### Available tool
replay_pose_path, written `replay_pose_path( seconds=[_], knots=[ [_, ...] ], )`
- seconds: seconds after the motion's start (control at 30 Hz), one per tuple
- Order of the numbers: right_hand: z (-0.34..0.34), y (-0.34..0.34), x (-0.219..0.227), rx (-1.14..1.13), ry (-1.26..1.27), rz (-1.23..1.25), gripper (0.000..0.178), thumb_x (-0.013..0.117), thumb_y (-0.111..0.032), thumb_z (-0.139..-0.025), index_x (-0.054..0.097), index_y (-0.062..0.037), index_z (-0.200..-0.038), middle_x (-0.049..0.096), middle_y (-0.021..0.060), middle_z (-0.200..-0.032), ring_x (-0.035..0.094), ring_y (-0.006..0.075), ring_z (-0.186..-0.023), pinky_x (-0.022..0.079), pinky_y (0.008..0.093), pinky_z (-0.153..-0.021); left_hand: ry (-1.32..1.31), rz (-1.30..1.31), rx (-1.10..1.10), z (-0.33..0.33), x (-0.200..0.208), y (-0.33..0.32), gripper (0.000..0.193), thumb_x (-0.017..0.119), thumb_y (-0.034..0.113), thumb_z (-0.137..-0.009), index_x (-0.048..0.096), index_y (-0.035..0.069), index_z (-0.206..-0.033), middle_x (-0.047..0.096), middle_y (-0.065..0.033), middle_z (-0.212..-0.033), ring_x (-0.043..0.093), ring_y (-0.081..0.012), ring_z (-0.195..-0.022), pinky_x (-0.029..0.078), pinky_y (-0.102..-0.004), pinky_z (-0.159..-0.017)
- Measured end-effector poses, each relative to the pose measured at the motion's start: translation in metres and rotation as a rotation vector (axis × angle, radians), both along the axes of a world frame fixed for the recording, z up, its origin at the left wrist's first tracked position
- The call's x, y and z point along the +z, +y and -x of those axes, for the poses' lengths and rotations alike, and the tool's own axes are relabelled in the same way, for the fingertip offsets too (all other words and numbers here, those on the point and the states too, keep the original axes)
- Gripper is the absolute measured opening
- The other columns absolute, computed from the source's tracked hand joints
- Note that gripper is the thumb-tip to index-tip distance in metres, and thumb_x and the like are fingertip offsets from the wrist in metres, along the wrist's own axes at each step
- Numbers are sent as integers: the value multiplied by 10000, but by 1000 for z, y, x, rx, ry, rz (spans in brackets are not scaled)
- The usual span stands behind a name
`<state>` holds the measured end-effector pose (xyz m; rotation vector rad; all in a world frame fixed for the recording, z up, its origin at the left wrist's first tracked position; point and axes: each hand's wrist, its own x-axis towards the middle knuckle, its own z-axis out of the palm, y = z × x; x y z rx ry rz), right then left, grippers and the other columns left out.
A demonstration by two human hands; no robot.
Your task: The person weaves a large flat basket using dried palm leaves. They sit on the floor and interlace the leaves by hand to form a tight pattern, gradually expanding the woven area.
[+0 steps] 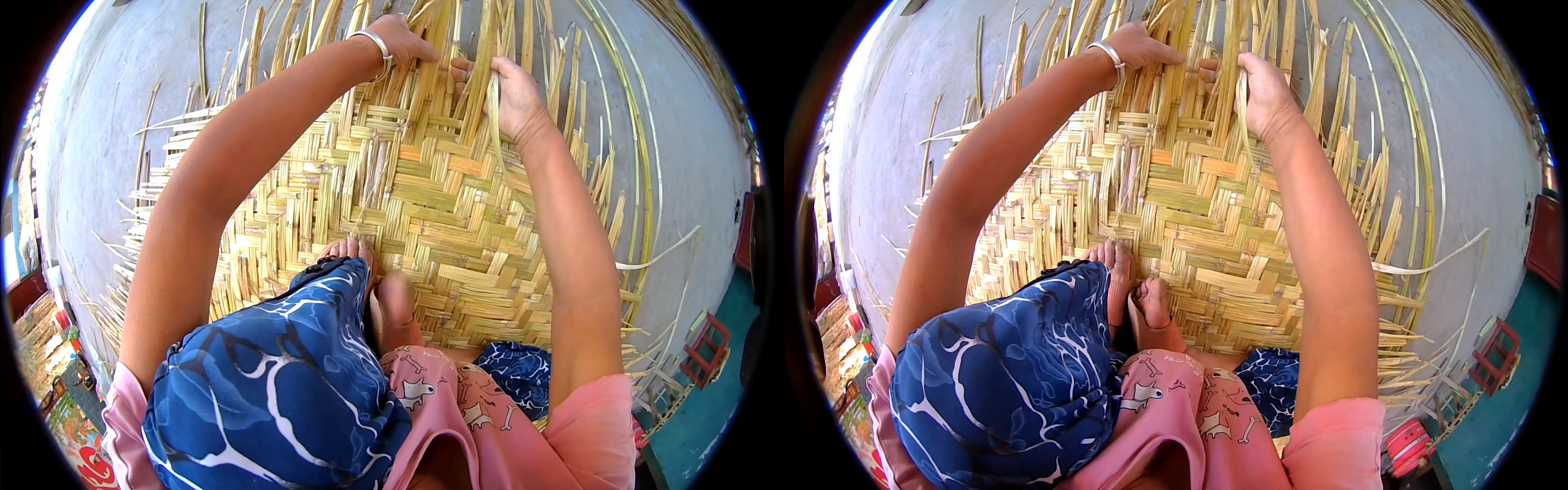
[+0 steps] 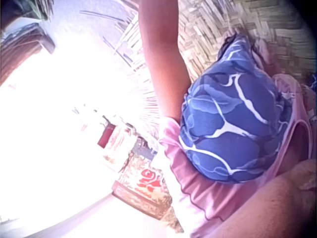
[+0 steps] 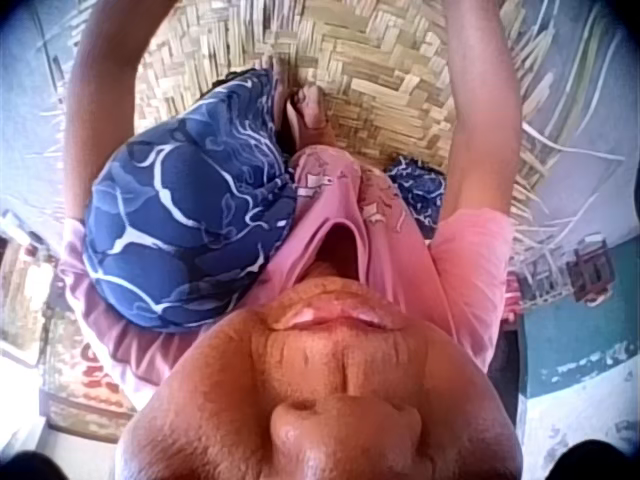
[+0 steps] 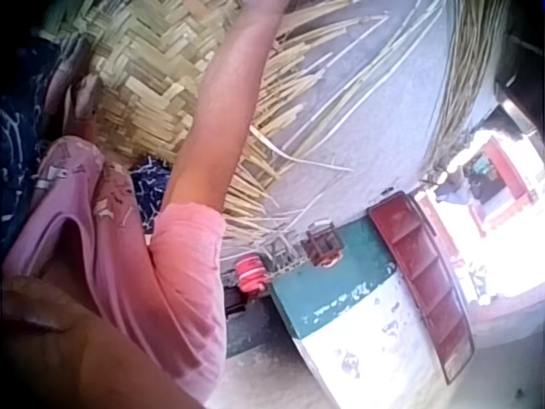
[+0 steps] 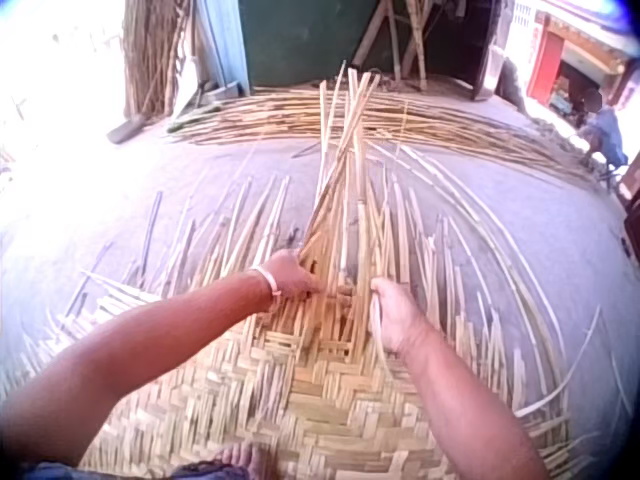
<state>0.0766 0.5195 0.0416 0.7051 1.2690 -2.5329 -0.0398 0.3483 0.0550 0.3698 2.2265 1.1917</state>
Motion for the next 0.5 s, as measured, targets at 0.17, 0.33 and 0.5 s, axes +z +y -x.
replay_pose_path(
  seconds=[0.17,0.33,0.5],
  knots=[
    [0,-9,-3,-100,22,-106,261,419,-166,-888,570,6,-1015,617,118,-961,615,229,-849,531,375,-796,178,153,-22,-5,13,-7,462,814,250,-612,649,-67,-904,660,-115,-811,632,-202,-685,525,-327,-638],
    [1,-9,0,-104,-23,-41,242,436,-153,-895,585,18,-978,630,109,-892,617,207,-781,535,333,-760,24,11,-1,-15,26,-13,471,801,215,-671,611,-59,-1004,670,-126,-872,655,-207,-743,543,-323,-696],
    [-7,-15,12,-105,-72,-93,262,415,-162,-904,582,21,-991,636,118,-893,623,214,-790,544,336,-740,-278,-385,-66,-7,8,-37,331,687,127,-795,591,-56,-1054,672,-155,-969,667,-227,-847,538,-340,-810]
  ],
)
